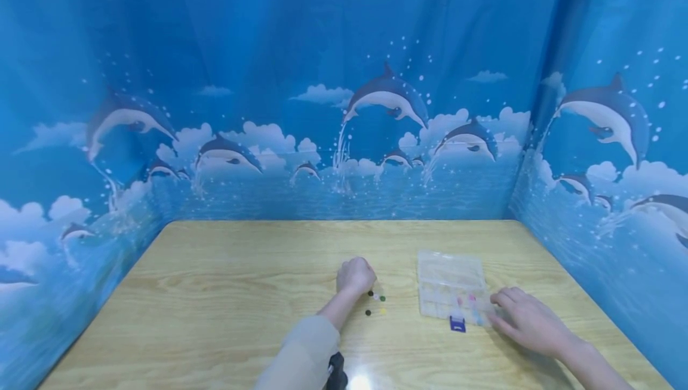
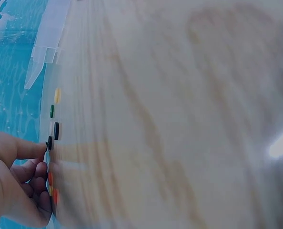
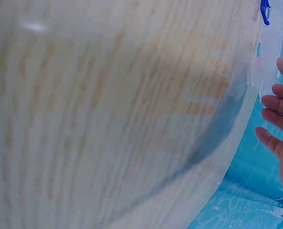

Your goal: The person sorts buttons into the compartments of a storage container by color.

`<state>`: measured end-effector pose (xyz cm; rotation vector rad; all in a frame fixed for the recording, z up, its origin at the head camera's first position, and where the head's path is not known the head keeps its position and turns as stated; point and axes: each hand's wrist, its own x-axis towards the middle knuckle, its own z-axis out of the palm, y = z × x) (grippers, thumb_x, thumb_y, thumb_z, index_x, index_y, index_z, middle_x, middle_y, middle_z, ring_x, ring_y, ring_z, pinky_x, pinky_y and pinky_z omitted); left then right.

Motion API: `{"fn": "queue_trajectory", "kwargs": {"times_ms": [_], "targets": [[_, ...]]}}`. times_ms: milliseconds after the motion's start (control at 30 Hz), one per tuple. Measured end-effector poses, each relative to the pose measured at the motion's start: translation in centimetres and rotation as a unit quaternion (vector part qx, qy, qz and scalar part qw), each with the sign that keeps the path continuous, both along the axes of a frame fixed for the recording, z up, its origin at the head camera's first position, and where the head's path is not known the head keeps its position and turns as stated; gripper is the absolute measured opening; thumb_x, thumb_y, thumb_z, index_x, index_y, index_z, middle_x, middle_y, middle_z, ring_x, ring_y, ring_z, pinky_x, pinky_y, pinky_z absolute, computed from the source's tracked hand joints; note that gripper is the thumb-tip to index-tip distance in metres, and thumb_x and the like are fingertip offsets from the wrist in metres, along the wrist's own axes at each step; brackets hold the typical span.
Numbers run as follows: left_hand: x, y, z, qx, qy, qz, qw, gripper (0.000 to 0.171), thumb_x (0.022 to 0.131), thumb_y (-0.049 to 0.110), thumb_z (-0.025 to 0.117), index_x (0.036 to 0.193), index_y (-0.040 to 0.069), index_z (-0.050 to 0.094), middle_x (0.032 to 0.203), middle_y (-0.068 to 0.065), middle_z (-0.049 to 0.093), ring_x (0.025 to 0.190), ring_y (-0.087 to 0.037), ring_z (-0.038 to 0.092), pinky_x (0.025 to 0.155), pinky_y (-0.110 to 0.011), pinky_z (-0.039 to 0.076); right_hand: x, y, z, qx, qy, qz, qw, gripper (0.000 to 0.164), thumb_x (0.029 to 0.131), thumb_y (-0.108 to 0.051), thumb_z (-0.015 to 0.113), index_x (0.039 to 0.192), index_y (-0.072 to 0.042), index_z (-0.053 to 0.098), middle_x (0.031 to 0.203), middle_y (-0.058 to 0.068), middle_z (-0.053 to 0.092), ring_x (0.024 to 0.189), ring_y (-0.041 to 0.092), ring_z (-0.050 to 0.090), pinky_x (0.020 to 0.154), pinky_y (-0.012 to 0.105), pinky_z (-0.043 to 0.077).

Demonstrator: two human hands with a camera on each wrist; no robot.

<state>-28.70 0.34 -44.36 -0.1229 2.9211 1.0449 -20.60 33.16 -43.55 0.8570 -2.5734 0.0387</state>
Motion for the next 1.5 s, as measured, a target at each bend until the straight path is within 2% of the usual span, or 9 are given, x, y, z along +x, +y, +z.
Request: {"fn": "queue_trajectory", "kwargs": {"times_ms": [400, 533, 700, 933, 1067, 1200, 1333, 1500], "targets": [[0.1, -0.3, 0.6, 0.005, -0.027, -0.010, 0.9996, 0.036, 0.086, 0.009, 0.053, 0.050, 0.013, 0.046, 0.047, 0.003, 0.041, 0.040, -0.010, 0.034, 0.038, -0.020, 0.028, 0.0, -0.1, 0.0, 0.004, -0.009, -0.008, 1.000, 0.029, 0.075, -0.025, 0.074, 0.095, -0.007, 0.063, 0.092, 0.002, 0.060, 0.086, 0.020, 0.057, 0.073, 0.040, 0.050], [0.1, -0.3, 0.6, 0.019, -0.033, -0.012, 0.9992, 0.036, 0.087, 0.009, 0.053, 0.051, 0.013, 0.047, 0.047, 0.002, 0.041, 0.040, -0.009, 0.033, 0.038, -0.020, 0.028, 0.0, 0.0, 0.0, 0.004, -0.022, -0.014, 1.000, 0.029, 0.076, -0.027, 0.074, 0.095, -0.008, 0.064, 0.091, 0.000, 0.060, 0.085, 0.020, 0.057, 0.073, 0.040, 0.050], [-0.1, -0.4, 0.5, 0.056, -0.036, -0.014, 0.9977, 0.033, 0.087, 0.008, 0.052, 0.055, 0.011, 0.050, 0.052, 0.001, 0.046, 0.042, -0.010, 0.036, 0.040, -0.021, 0.031, -0.1, 0.0, -0.1, 0.003, -0.018, -0.010, 1.000, 0.028, 0.075, -0.026, 0.074, 0.094, -0.008, 0.064, 0.091, 0.000, 0.059, 0.084, 0.020, 0.057, 0.072, 0.040, 0.050], [-0.4, -0.2, 0.8, 0.147, -0.045, -0.027, 0.9877, 0.031, 0.087, 0.003, 0.052, 0.057, 0.011, 0.049, 0.053, 0.001, 0.045, 0.043, -0.009, 0.036, 0.040, -0.020, 0.031, -0.2, 0.0, -0.1, 0.004, -0.011, -0.008, 1.000, 0.028, 0.075, -0.026, 0.075, 0.094, -0.008, 0.063, 0.090, 0.000, 0.059, 0.084, 0.019, 0.056, 0.072, 0.039, 0.049], [-0.4, 0.0, 1.0, 0.186, -0.031, -0.045, 0.9810, 0.016, 0.087, 0.002, 0.053, 0.073, 0.006, 0.059, 0.066, -0.001, 0.052, 0.050, -0.010, 0.043, 0.044, -0.021, 0.037, -0.2, 0.0, 0.0, 0.003, -0.011, -0.009, 1.000, 0.028, 0.074, -0.025, 0.075, 0.094, -0.007, 0.064, 0.091, 0.001, 0.060, 0.084, 0.020, 0.057, 0.073, 0.040, 0.049], [-0.2, 0.3, 1.2, 0.210, -0.018, -0.060, 0.9757, 0.009, 0.089, 0.003, 0.053, 0.088, 0.005, 0.062, 0.082, -0.002, 0.057, 0.059, -0.012, 0.048, 0.048, -0.023, 0.041, -0.3, 0.0, -0.2, 0.002, -0.012, -0.008, 1.000, 0.029, 0.074, -0.026, 0.075, 0.094, -0.008, 0.064, 0.091, 0.001, 0.060, 0.084, 0.021, 0.057, 0.073, 0.041, 0.049], [-0.1, 0.7, 1.5, 0.228, -0.010, -0.073, 0.9708, 0.008, 0.090, 0.004, 0.054, 0.087, 0.005, 0.062, 0.084, -0.001, 0.057, 0.061, -0.013, 0.048, 0.050, -0.023, 0.041, -0.4, 0.1, -0.3, 0.002, -0.010, -0.005, 1.000, 0.030, 0.074, -0.026, 0.075, 0.094, -0.008, 0.064, 0.092, 0.001, 0.060, 0.085, 0.022, 0.057, 0.073, 0.041, 0.049], [0.2, 1.3, 1.9, 0.230, -0.005, -0.091, 0.9689, 0.008, 0.090, 0.005, 0.055, 0.084, 0.005, 0.060, 0.083, -0.001, 0.057, 0.065, -0.013, 0.049, 0.055, -0.024, 0.042, -0.4, 0.1, -0.2, -0.002, -0.004, 0.000, 1.000, 0.030, 0.073, -0.024, 0.075, 0.094, -0.006, 0.064, 0.092, 0.003, 0.061, 0.085, 0.022, 0.058, 0.074, 0.042, 0.049]]}}
